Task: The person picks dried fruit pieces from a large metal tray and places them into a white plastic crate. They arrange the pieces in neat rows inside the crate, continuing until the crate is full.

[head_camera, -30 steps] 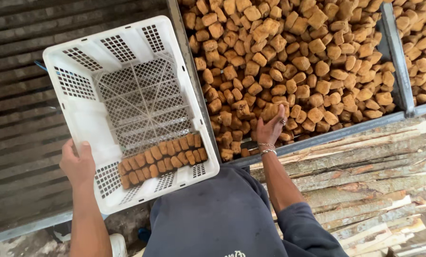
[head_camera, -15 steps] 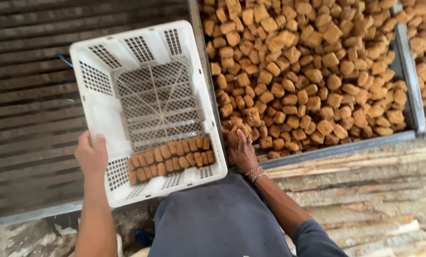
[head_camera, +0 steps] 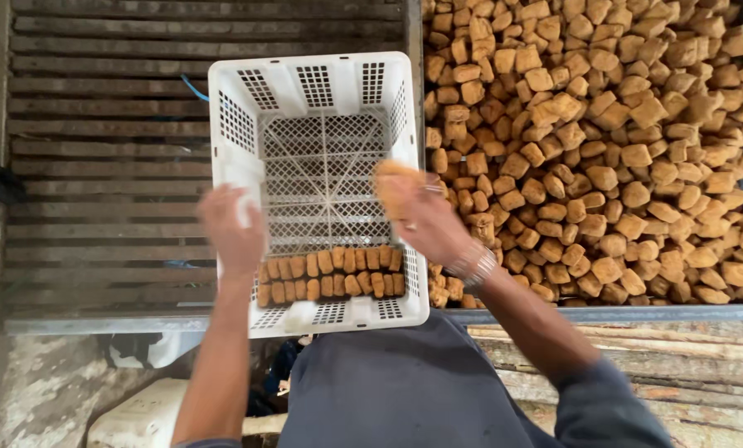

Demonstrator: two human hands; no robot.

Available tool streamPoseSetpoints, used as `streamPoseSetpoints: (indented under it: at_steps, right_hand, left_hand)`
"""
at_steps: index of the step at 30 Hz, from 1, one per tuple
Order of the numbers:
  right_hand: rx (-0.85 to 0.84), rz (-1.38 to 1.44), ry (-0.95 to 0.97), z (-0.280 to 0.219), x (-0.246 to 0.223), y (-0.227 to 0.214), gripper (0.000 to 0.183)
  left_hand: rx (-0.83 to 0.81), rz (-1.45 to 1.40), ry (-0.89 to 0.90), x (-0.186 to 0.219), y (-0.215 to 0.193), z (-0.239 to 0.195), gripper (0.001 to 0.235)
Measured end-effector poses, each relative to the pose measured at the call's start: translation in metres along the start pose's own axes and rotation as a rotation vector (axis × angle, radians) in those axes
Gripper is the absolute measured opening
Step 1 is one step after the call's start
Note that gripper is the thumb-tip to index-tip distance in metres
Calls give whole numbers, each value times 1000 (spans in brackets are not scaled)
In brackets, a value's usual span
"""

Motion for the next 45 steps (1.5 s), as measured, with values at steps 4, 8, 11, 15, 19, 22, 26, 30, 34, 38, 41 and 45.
streamPoseSetpoints:
  at_steps: [4, 8, 11, 15, 19, 22, 26, 30, 34, 38, 41, 45]
  right_hand:
    - [-411, -519, -205, 74, -25, 48, 57]
    - [-645, -510, 1, 92, 6, 106, 42]
    - [-658, -411, -122, 102, 34, 122, 46]
    - [-783, -251, 35, 112, 56, 139, 61]
    - [-755, -391, -78, 122, 58, 143, 44]
    - [-646, -283, -97, 119, 52, 158, 38]
    - [-531, -265, -206, 107, 34, 164, 29]
    - [-3, -82, -94, 71, 7, 140, 32]
    - [459, 35, -70, -13, 26, 83, 31]
    - [401, -72, 204, -63, 89, 37, 19]
    - [364, -573, -93, -75, 102, 38, 47]
    - [112, -477, 18, -69, 116, 53, 38]
  left_hand:
    - [-634, -300, -287, 41, 65, -13, 21]
    - [-1013, -147, -462, 47, 116, -52, 32]
    - [-972, -226, -482, 38, 136, -68, 38]
    - [-1027, -246, -597, 14, 139, -90, 39]
    - [-1031, -123, -488, 5, 145, -93, 32]
    - [-1036, -129, -481, -2, 141, -102, 28]
    - [-922, -232, -354, -1, 131, -106, 31]
    - [-1076, -175, -562, 3, 118, -111, 32]
    - [-966, -207, -473, 16, 107, -111, 43]
    - [-959, -173, -497, 21, 101, -108, 46]
    - [-948, -167, -458, 20, 103, -109, 48]
    - [-943, -194, -430, 14, 107, -116, 48]
Point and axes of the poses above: each hand's wrist, its own z-axis towards the middle knuckle, its own y-axis out of the palm, x = y × z, the point moved 2 cm from there along z, towards the middle knuckle, and after that the axes turned 8 degrees about -y, right-handed, at the moved point
